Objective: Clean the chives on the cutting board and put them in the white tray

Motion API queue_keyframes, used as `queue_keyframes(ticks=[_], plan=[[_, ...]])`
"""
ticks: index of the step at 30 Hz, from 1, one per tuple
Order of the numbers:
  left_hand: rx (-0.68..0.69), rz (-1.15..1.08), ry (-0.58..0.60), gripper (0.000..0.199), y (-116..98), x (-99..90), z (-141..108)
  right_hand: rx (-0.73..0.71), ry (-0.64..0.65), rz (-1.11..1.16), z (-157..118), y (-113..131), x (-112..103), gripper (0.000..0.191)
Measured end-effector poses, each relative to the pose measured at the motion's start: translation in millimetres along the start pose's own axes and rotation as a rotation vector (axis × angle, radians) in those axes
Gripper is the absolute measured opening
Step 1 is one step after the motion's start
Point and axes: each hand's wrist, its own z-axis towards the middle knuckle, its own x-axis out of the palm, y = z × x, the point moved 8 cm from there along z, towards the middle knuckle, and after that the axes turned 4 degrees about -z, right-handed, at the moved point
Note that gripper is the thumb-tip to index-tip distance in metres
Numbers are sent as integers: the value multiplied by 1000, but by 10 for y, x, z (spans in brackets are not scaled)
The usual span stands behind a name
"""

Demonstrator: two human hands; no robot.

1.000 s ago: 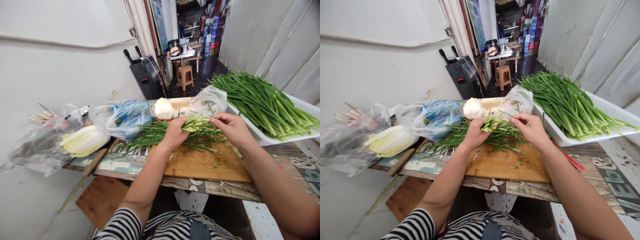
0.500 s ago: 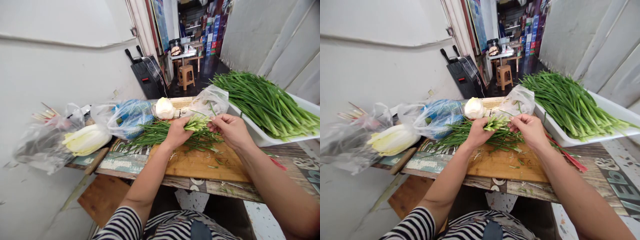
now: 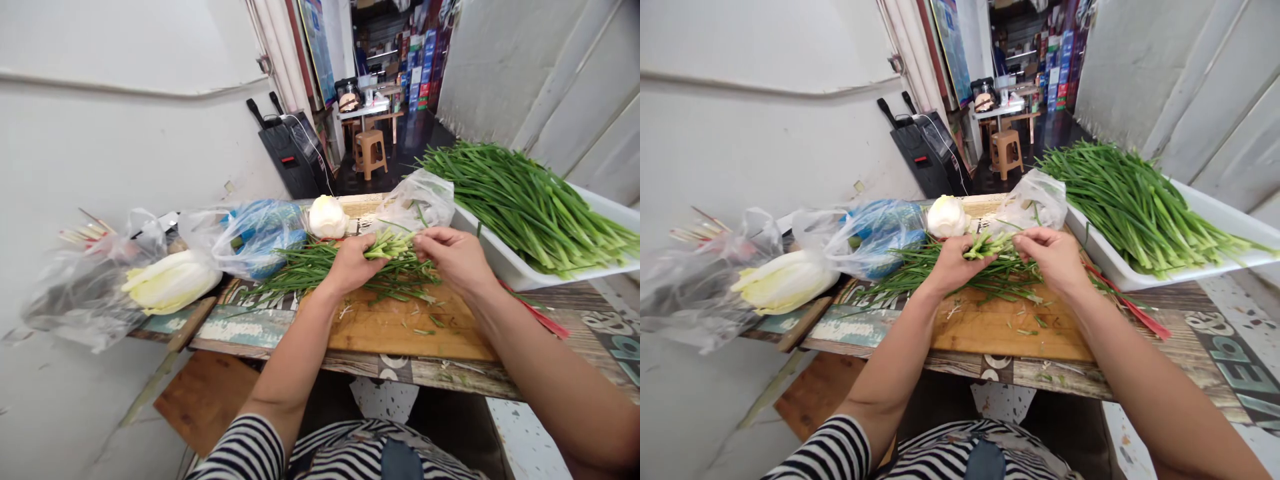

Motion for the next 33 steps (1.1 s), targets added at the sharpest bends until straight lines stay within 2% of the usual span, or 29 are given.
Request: queue_keyframes(ticks=[3, 5, 8, 10, 13, 18, 26, 30, 33], plan=[[-30, 5, -25, 18, 21, -32, -2, -5, -177, 117, 71, 9, -292, 28], [-55, -7, -68, 18, 47, -70, -2, -21, -172, 39, 83, 1, -320, 25], [-76, -49, -113, 18, 86, -110, 1, -41, 94, -188, 20, -66, 20, 22], [-81, -67, -112, 19, 107, -114, 3, -73, 240, -246, -62, -112, 276, 24], [-74, -78, -108, 20, 116, -117, 5, -74, 259, -211, -107, -149, 421, 26], [-74, -61, -205, 20, 104, -192, -10, 24, 229, -137, -71, -204, 369, 26], [61, 106, 27, 5, -82, -28, -15, 112, 168, -104, -49, -320, 328, 20], [128, 130, 66, 4, -149, 16, -32, -16, 165, -289, -5, -226, 250, 23], [77, 111, -89, 8, -88, -160, -22, -317, 170, -639, -61, -66, 265, 28]])
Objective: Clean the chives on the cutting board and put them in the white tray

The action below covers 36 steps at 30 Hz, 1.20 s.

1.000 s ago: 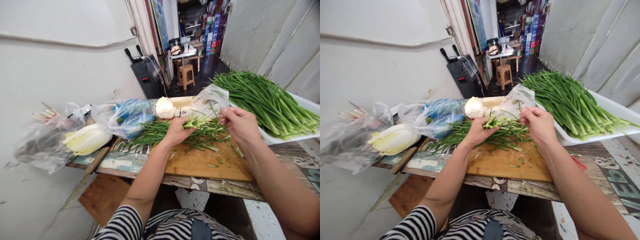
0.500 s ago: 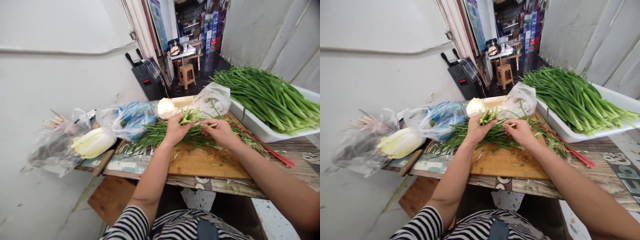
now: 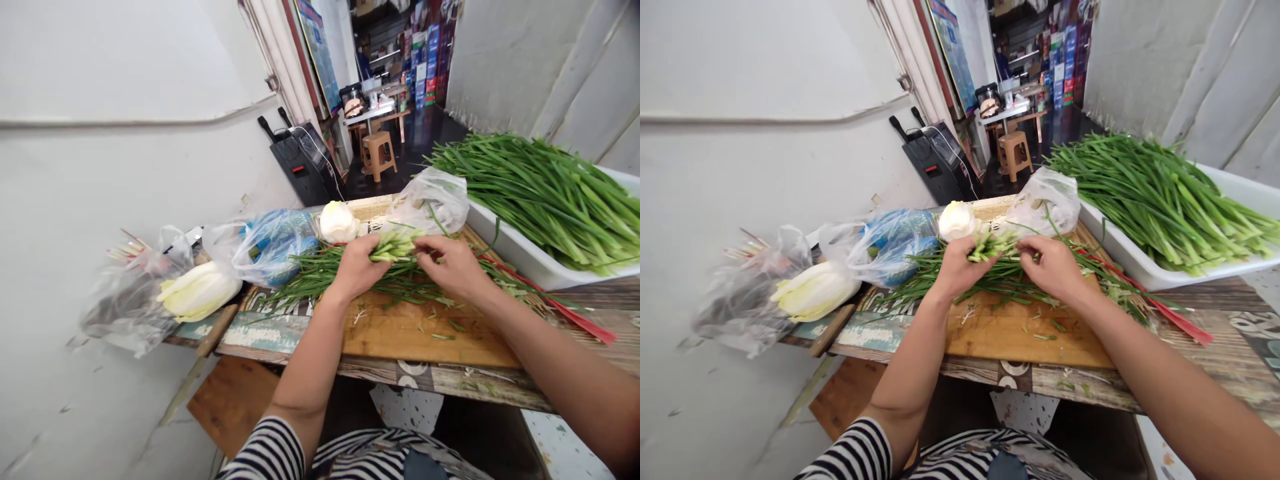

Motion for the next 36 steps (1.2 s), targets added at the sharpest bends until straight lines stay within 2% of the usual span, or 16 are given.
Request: queue_keyframes(ticks=[3, 6, 11, 16, 19, 21, 22, 23, 25, 26, 28, 30, 32, 34, 36], plan=[[-94, -103, -199, 26, 132, -275, 25, -345, 182, -330, -175, 187, 272, 46], [-121, -182, -282, 33, 186, -516, 77, -487, 354, -474, -383, 168, 583, 50], [-44, -302, -381, 36, 88, -1017, 226, -492, 396, -523, -465, 39, 754, 48], [61, -529, -554, 42, -54, -1754, 522, -470, 416, -525, -457, -22, 793, 53], [88, -531, -618, 37, -206, -2169, 779, -458, 422, -523, -445, -22, 816, 52], [101, -485, -648, 34, -367, -2326, 941, -438, 446, -523, -444, 2, 818, 51], [114, -473, -654, 34, -464, -2343, 1016, -422, 465, -519, -450, 24, 809, 51], [135, -480, -647, 35, -569, -2313, 1088, -404, 489, -512, -459, 53, 796, 52], [222, -470, -595, 36, -819, -2131, 1220, -369, 544, -481, -480, 122, 762, 54], [288, -421, -552, 34, -965, -1987, 1282, -358, 569, -461, -486, 158, 745, 55], [480, -125, -467, 23, -1317, -1592, 1382, -324, 598, -429, -478, 206, 710, 58], [700, 141, -387, 16, -1633, -1073, 1466, -296, 610, -416, -464, 228, 686, 59], [928, 252, -287, 20, -1886, -494, 1531, -277, 607, -409, -458, 241, 673, 59], [1023, 362, -146, 19, -2030, 134, 1640, -262, 605, -401, -460, 245, 676, 58], [1041, 472, 14, 18, -2075, 773, 1730, -255, 609, -391, -470, 241, 699, 58]])
